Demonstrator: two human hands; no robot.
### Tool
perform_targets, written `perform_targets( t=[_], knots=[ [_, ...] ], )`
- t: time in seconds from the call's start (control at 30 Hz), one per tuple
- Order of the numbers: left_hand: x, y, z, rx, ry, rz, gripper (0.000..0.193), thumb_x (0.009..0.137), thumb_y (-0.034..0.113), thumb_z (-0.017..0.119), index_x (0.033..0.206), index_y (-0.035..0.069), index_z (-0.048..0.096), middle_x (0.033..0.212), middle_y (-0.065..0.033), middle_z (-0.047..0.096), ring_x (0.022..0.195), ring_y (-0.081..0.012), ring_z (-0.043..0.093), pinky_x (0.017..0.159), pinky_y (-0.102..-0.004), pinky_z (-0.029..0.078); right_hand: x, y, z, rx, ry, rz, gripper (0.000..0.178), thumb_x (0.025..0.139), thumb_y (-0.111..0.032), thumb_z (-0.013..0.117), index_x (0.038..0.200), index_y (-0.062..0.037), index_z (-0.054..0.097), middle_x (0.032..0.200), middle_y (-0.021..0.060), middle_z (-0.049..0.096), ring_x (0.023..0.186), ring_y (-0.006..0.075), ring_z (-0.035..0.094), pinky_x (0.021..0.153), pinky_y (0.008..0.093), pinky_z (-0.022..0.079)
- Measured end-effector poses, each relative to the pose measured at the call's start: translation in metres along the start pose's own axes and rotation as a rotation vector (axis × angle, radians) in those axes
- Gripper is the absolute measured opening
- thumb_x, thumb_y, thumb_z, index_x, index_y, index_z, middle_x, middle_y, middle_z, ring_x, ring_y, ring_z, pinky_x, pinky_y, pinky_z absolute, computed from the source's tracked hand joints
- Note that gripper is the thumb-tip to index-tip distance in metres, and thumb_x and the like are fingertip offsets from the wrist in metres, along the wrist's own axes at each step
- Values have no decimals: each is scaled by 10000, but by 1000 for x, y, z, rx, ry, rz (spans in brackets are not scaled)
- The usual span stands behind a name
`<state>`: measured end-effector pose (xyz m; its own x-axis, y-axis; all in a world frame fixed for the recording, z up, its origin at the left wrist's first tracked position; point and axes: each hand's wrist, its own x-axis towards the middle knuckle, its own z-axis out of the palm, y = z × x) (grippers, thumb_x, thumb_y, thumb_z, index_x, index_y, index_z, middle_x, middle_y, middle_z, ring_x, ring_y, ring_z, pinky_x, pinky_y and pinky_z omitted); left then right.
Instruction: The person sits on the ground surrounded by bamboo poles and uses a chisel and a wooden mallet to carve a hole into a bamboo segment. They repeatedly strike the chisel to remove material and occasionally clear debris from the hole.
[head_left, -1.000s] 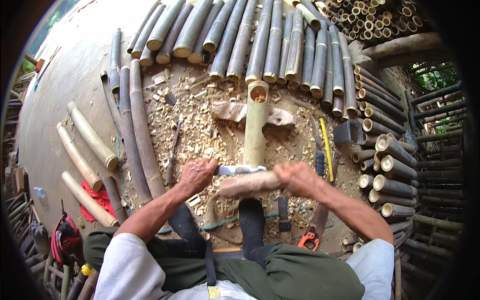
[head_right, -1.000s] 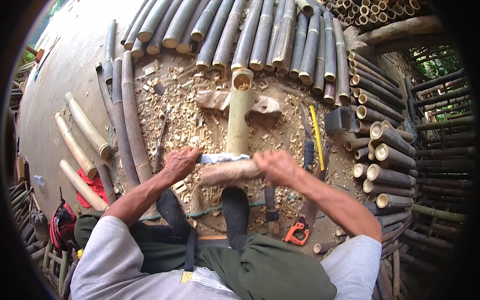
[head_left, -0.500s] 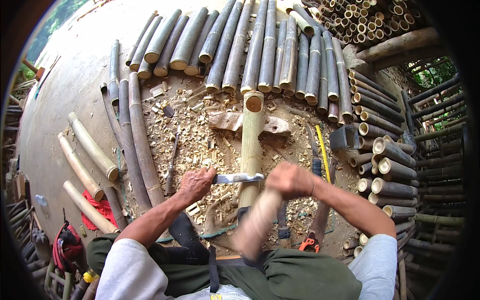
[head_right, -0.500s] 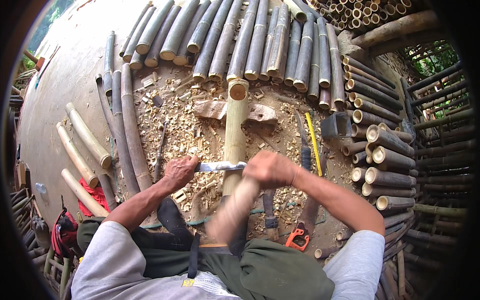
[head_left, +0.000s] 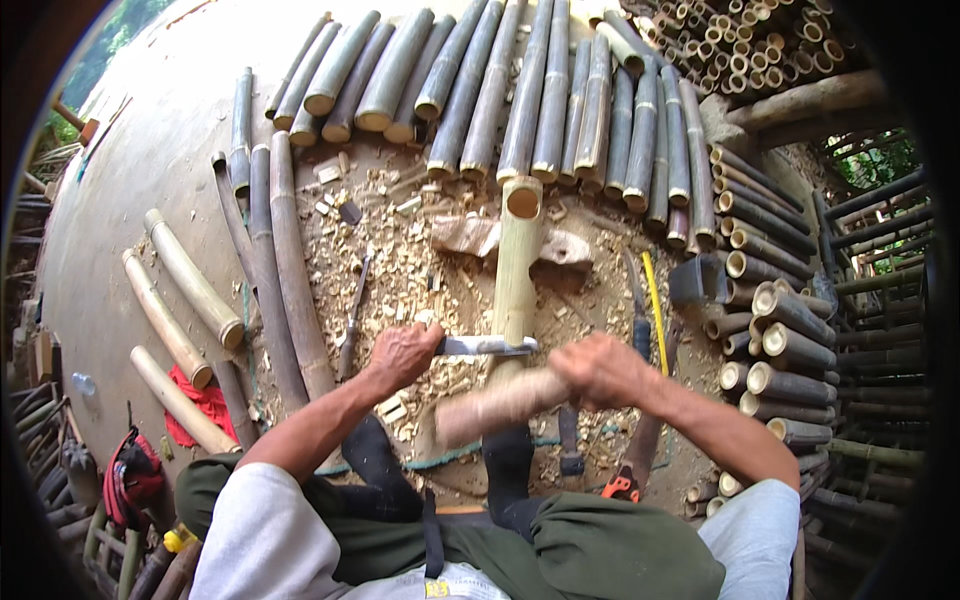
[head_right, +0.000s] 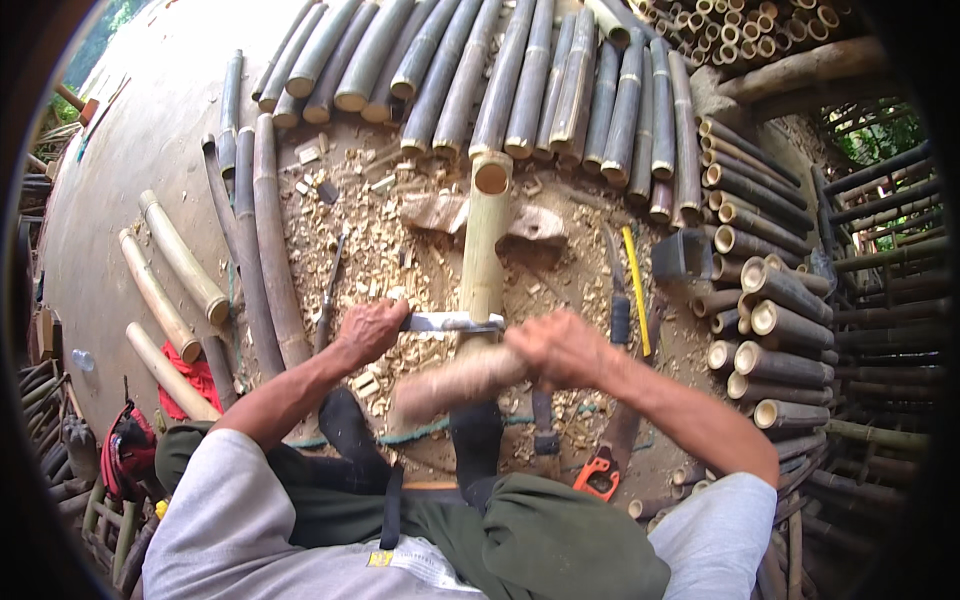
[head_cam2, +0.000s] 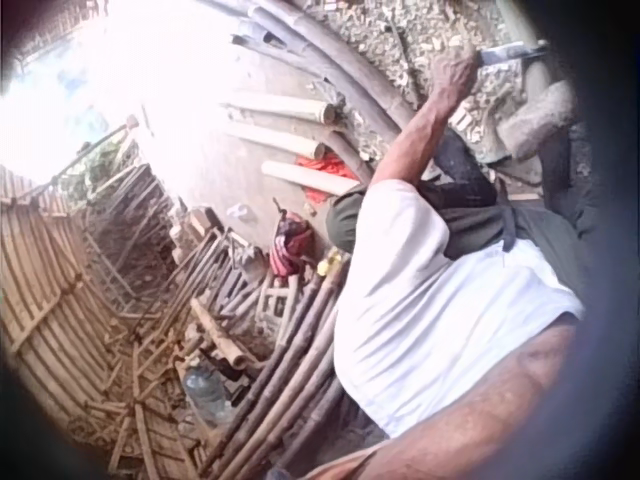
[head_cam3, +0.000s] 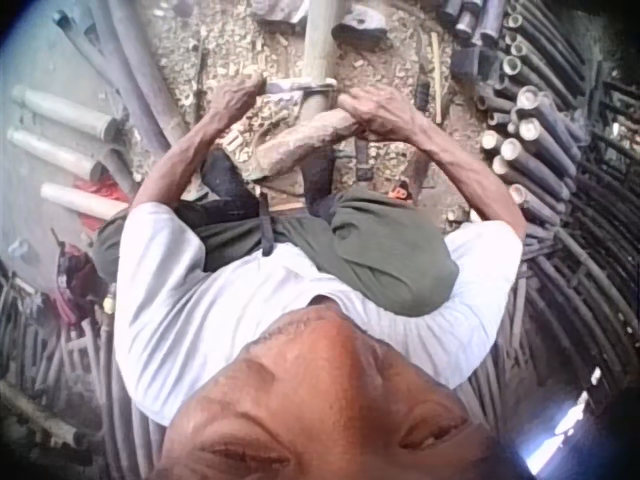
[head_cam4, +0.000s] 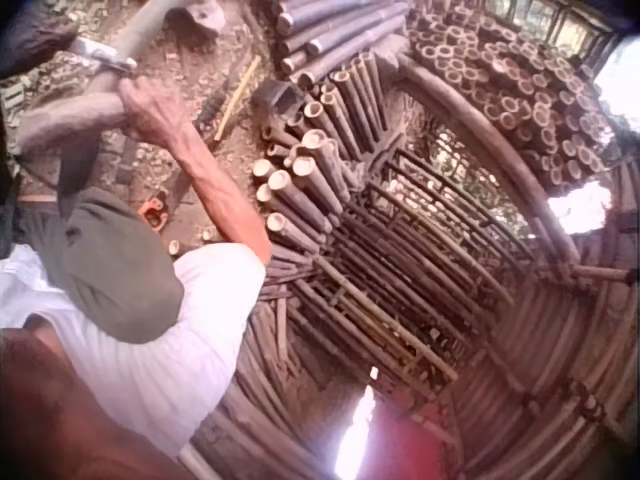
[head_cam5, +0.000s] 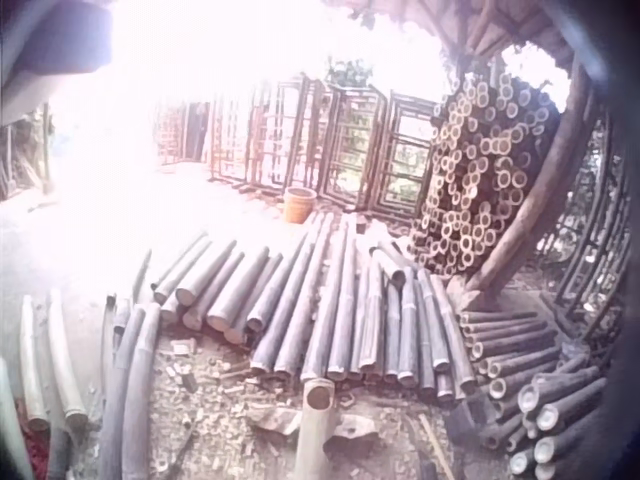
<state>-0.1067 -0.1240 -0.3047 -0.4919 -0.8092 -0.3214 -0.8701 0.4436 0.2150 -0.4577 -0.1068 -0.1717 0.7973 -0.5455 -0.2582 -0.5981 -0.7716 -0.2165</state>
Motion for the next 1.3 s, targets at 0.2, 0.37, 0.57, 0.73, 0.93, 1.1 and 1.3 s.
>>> perform_targets(
  t=[0.2, 0.37, 0.57, 0.73, 0.93, 1.1, 1.3],
  knots=[
    [-9, 5, -4, -29, 250, 134, 232, 996, 272, 622, 1116, 78, 581, 1020, -129, 656, 886, -294, 715, 799, -480, 560, -69, -32, -6, 190, 297, 392, 711, 684, -192, 875, 1273, -16, 518, 988, 170, 619, 782, 378, 699, 701, 485, 610],
    [6, 1, 3, 26, 40, 34, 242, 1116, 215, 404, 998, 49, 533, 795, -105, 642, 608, -189, 620, 501, -392, 485, -93, 5, 39, -28, 21, 1006, 630, 742, -251, 849, 1242, -2, 558, 1048, 229, 711, 896, 412, 744, 770, 506, 639],
    [8, 1, 4, 11, 92, 42, 231, 1112, 201, 431, 995, 32, 537, 766, -111, 632, 580, -218, 628, 511, -406, 519, -74, 43, 36, 26, -167, 1109, 665, 767, -352, 893, 1247, 30, 636, 1163, 280, 734, 1100, 427, 722, 958, 511, 586],
    [10, -8, -18, -166, -55, 121, 158, 1019, 194, 589, 969, 53, 639, 741, -108, 674, 675, -247, 676, 585, -450, 527, -61, 48, 25, 59, -166, 1120, 610, 737, -335, 889, 1172, 37, 677, 1166, 282, 736, 1113, 436, 711, 961, 514, 574],
    [34, -31, -63, -783, -401, 145, 353, 993, 380, 761, 896, 43, 728, 752, -45, 680, 671, -174, 592, 588, -410, 471, -98, 67, 26, 326, -131, 1154, 633, 701, -319, 859, 1241, -38, 685, 1127, 258, 757, 1060, 426, 737, 927, 500, 577],
    [62, -26, -95, -762, 12, -56, 397, 997, 417, 722, 1027, 26, 667, 798, -77, 643, 681, -181, 572, 628, -394, 478, -148, 50, 112, 584, 158, 1156, 704, 692, -235, 862, 1297, -27, 568, 1162, 273, 715, 1109, 455, 696, 946, 507, 537],
    [89, 23, -78, -987, 252, 38, 309, 1039, 313, 698, 1068, 11, 752, 749, -48, 652, 708, -135, 595, 635, -351, 486, -127, 23, 139, 609, 234, 1282, 655, 753, -184, 827, 1314, -42, 520, 1147, 291, 721, 1120, 473, 692, 949, 523, 532]
  ],
)
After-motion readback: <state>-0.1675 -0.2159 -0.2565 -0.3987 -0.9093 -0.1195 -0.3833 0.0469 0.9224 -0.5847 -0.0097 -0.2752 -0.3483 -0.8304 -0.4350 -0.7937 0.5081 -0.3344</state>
